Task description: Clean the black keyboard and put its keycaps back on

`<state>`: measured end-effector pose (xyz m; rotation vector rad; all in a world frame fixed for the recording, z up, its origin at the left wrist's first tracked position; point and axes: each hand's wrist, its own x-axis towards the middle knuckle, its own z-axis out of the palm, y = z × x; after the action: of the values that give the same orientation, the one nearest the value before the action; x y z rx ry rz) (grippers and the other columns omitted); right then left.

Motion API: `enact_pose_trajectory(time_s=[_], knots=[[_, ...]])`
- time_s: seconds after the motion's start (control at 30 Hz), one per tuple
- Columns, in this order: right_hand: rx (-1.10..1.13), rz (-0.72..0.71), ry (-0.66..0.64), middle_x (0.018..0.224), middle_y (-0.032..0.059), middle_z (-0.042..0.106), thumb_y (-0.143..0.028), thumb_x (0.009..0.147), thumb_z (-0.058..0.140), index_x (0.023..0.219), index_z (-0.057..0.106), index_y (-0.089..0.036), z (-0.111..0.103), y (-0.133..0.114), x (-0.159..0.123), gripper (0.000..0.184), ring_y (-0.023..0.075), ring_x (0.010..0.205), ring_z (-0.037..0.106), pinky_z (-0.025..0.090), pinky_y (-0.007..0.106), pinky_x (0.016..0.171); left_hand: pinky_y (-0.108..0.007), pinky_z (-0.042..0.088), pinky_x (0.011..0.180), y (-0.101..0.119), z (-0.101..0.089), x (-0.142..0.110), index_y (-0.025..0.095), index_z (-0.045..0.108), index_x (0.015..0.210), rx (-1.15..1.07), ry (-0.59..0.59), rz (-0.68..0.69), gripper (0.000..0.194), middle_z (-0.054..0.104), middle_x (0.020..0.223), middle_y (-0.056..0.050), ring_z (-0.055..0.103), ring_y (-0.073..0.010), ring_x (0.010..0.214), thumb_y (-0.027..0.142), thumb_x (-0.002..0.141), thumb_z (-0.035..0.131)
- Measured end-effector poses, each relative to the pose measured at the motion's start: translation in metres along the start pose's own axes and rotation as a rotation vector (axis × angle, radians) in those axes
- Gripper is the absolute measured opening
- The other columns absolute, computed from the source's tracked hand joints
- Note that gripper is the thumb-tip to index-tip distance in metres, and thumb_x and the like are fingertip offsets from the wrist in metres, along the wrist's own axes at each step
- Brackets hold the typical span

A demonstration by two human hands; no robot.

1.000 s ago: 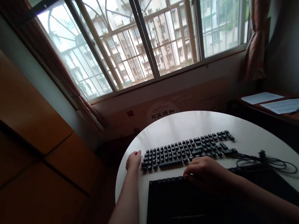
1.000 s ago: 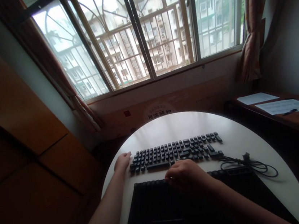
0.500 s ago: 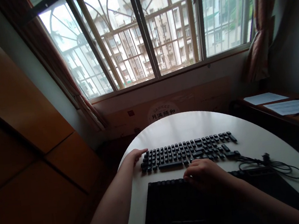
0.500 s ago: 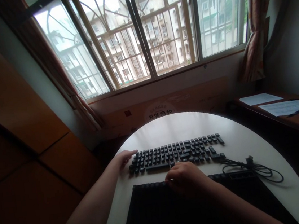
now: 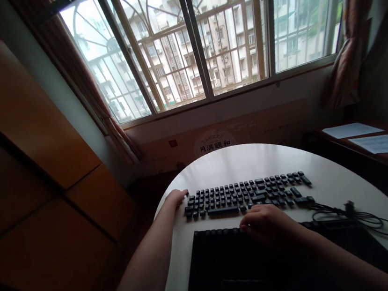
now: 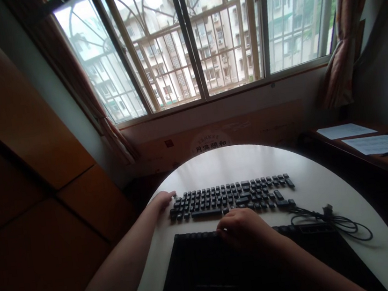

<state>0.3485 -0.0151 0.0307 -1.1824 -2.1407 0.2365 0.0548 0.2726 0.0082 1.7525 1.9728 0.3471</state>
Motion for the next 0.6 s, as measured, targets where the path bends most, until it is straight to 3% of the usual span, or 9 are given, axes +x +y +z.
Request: enact_pose_trajectory(time_s=[0.1, 0.2, 0.33, 0.47, 0.6], knots=[[0.012, -0.001, -0.005, 0.080, 0.0031, 0.073, -0.024, 0.094, 0.056, 0.089, 0.074, -0.022, -0.001, -0.001, 0.000, 0.019, 0.0167, 0.072, 0.066, 0.044, 0.026, 0.067, -0.045, 0.056, 0.089, -0.007, -0.002, 0.001, 0.016, 0.059, 0.126, -0.014, -0.043, -0.051, 0.036, 0.061, 0.126, -0.010, 0.063, -0.0243, 0.107, 0.036, 0.096, 0.061], [0.014, -0.013, -0.005, 0.080, 0.0028, 0.073, -0.025, 0.095, 0.055, 0.089, 0.073, -0.022, -0.002, -0.001, 0.001, 0.019, 0.0168, 0.073, 0.066, 0.044, 0.026, 0.067, -0.045, 0.056, 0.089, -0.016, -0.003, -0.005, 0.017, 0.059, 0.126, -0.030, 0.010, -0.026, 0.036, 0.061, 0.126, -0.010, 0.063, -0.0239, 0.107, 0.036, 0.097, 0.061], [0.007, -0.024, 0.000, 0.079, 0.0027, 0.072, -0.024, 0.095, 0.055, 0.088, 0.072, -0.022, -0.003, -0.002, 0.000, 0.018, 0.0164, 0.072, 0.066, 0.043, 0.026, 0.066, -0.044, 0.056, 0.089, -0.031, -0.001, -0.021, 0.017, 0.058, 0.127, -0.054, 0.171, 0.145, 0.035, 0.061, 0.125, -0.010, 0.064, -0.0232, 0.106, 0.036, 0.097, 0.060], [0.007, -0.025, -0.005, 0.079, 0.0031, 0.072, -0.024, 0.095, 0.055, 0.089, 0.073, -0.021, -0.002, -0.001, -0.001, 0.019, 0.0161, 0.072, 0.066, 0.043, 0.026, 0.067, -0.036, 0.054, 0.091, -0.037, 0.005, -0.032, 0.024, 0.069, 0.120, -0.048, 0.270, 0.362, 0.028, 0.069, 0.113, -0.005, 0.067, -0.0205, 0.096, 0.033, 0.095, 0.059], [0.001, -0.020, -0.017, 0.079, 0.0037, 0.071, -0.026, 0.096, 0.053, 0.089, 0.073, -0.021, -0.001, 0.000, 0.000, 0.021, 0.0161, 0.071, 0.065, 0.044, 0.025, 0.066, -0.031, 0.051, 0.096, -0.035, 0.010, -0.032, 0.027, 0.078, 0.104, -0.016, 0.320, 0.507, 0.023, 0.067, 0.124, -0.003, 0.068, -0.0206, 0.103, 0.023, 0.088, 0.061]])
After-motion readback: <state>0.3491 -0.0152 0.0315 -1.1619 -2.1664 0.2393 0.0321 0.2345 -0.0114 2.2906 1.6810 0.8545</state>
